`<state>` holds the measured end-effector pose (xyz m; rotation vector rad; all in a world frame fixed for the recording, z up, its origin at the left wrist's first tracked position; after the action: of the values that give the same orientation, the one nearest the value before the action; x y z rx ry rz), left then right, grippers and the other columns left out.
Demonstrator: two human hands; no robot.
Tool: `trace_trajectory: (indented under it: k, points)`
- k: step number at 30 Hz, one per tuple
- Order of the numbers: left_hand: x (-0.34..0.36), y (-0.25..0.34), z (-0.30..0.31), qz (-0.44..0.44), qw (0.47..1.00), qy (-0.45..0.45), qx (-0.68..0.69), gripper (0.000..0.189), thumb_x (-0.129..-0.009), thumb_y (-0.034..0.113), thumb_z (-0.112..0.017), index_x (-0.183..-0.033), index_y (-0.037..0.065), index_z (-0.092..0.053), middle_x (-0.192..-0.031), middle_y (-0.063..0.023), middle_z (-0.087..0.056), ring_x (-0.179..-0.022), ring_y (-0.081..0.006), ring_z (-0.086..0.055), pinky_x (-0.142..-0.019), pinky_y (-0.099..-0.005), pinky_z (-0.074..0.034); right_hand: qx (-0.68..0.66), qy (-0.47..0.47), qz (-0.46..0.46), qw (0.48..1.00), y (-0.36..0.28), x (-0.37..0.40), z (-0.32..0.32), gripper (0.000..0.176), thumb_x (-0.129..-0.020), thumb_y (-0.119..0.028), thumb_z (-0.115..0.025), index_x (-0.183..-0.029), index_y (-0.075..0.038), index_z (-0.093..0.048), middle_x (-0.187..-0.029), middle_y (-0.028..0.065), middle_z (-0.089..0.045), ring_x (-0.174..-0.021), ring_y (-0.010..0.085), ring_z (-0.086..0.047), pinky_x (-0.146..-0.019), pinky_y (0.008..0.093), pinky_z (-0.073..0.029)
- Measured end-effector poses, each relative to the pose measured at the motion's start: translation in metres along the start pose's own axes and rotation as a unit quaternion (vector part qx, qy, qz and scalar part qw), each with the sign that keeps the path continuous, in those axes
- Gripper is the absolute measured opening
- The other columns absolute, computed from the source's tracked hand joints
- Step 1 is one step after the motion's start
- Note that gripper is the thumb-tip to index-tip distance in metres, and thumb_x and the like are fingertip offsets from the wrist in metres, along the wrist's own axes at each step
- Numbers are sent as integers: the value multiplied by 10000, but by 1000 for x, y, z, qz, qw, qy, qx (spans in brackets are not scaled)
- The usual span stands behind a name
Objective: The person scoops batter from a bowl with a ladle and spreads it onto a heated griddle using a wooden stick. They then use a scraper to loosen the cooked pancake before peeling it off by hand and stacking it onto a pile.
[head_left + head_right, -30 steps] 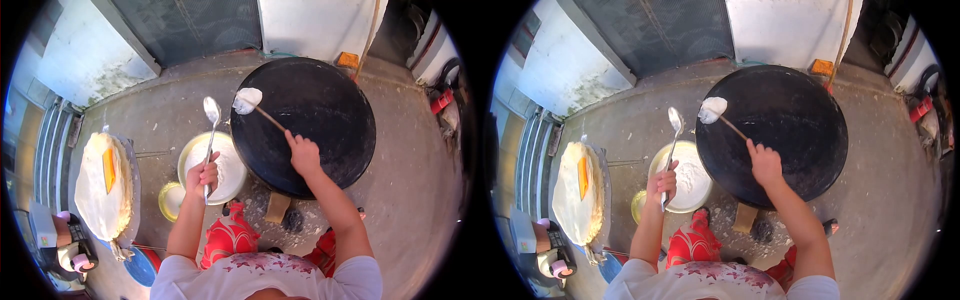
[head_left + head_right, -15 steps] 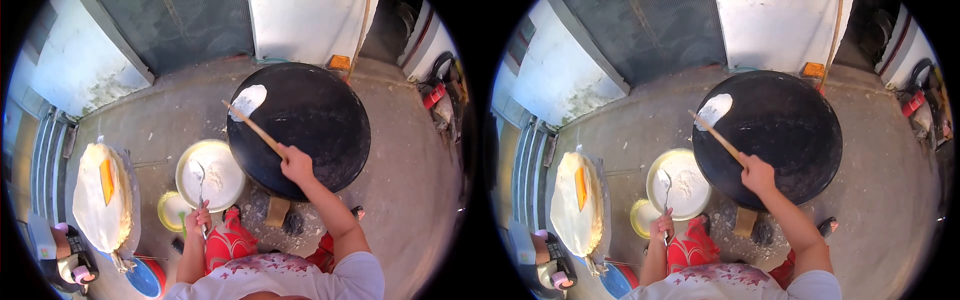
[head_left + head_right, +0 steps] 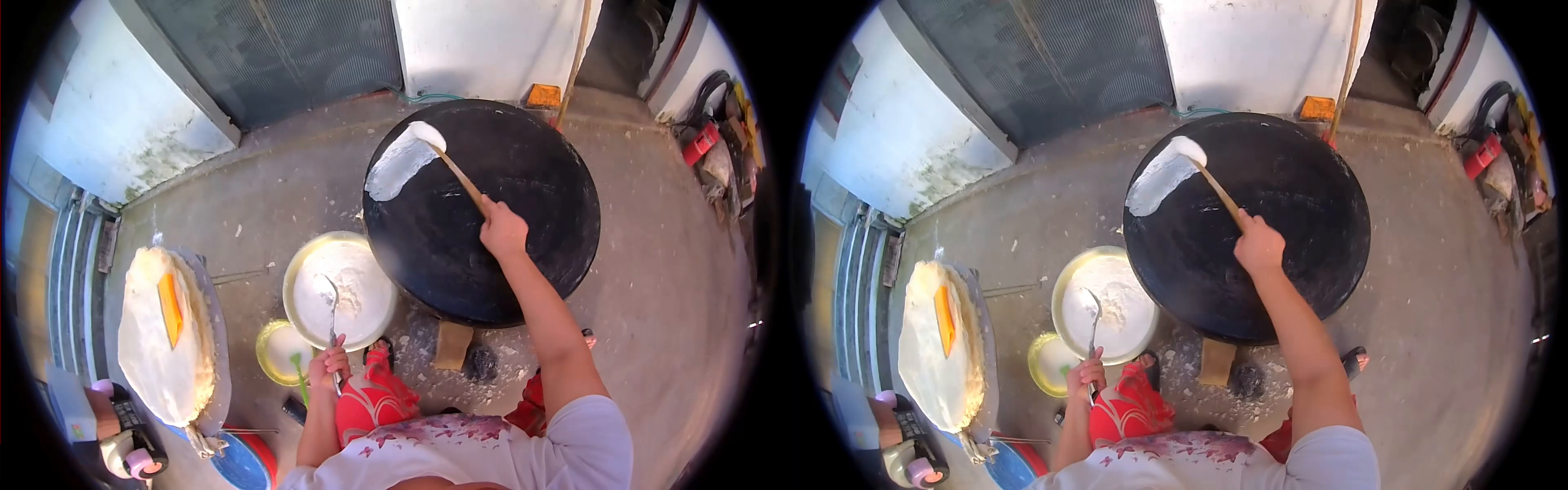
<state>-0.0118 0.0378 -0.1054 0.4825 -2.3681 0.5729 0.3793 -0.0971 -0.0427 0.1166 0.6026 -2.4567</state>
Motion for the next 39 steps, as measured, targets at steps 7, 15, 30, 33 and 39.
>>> trace_trajectory:
  k: [7,15,30,33,39]
  points:
    - [-3,-1,0,-15,999,29,-18,297,-880,96,-331,-1096,-60,-461,-615,-19,-425,-434,-87,-371,-361,-203,-326,109,-41,96,989,-50,6,-1,439,-672,-100,-558,-1108,-122,-527,-826,85,-553,-750,278,-584,-644,377,-481]
    - [-6,3,1,-13,1000,21,-6,297,-833,33,-351,-1096,-63,-451,-627,-20,-414,-443,-84,-370,-367,-195,-330,-33,-38,59,997,-34,26,-1,456,-653,-115,-555,-1109,-136,-549,-835,105,-546,-771,270,-583,-676,389,-478]
    - [-7,11,7,13,999,34,-19,290,-810,-5,-380,-1079,-67,-468,-611,-17,-417,-441,-78,-372,-359,-190,-320,80,-4,-87,993,17,-34,12,446,-727,-101,-508,-1171,-90,-461,-932,138,-557,-829,285,-587,-698,372,-485]
    - [-10,10,5,9,999,30,-18,282,-822,24,-370,-1068,-66,-475,-609,-18,-414,-440,-79,-370,-358,-189,-318,-47,58,-46,996,5,21,-7,469,-686,-111,-514,-1154,-113,-485,-930,139,-547,-839,294,-584,-715,398,-476]
    - [-8,9,3,30,999,42,-4,277,-836,41,-371,-1065,-71,-479,-607,-19,-416,-447,-82,-369,-374,-194,-323,113,-16,-102,988,44,-18,26,528,-693,-103,-517,-1215,-119,-442,-905,113,-540,-804,276,-586,-695,391,-478]
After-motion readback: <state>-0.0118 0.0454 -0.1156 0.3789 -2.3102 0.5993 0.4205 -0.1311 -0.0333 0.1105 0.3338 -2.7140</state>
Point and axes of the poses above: each hand's wrist, its own x-axis away from the middle knuckle, its own z-axis out of the back of the hand, y = z × x, the point moved 2 cm from there along -x, towards the middle knuckle
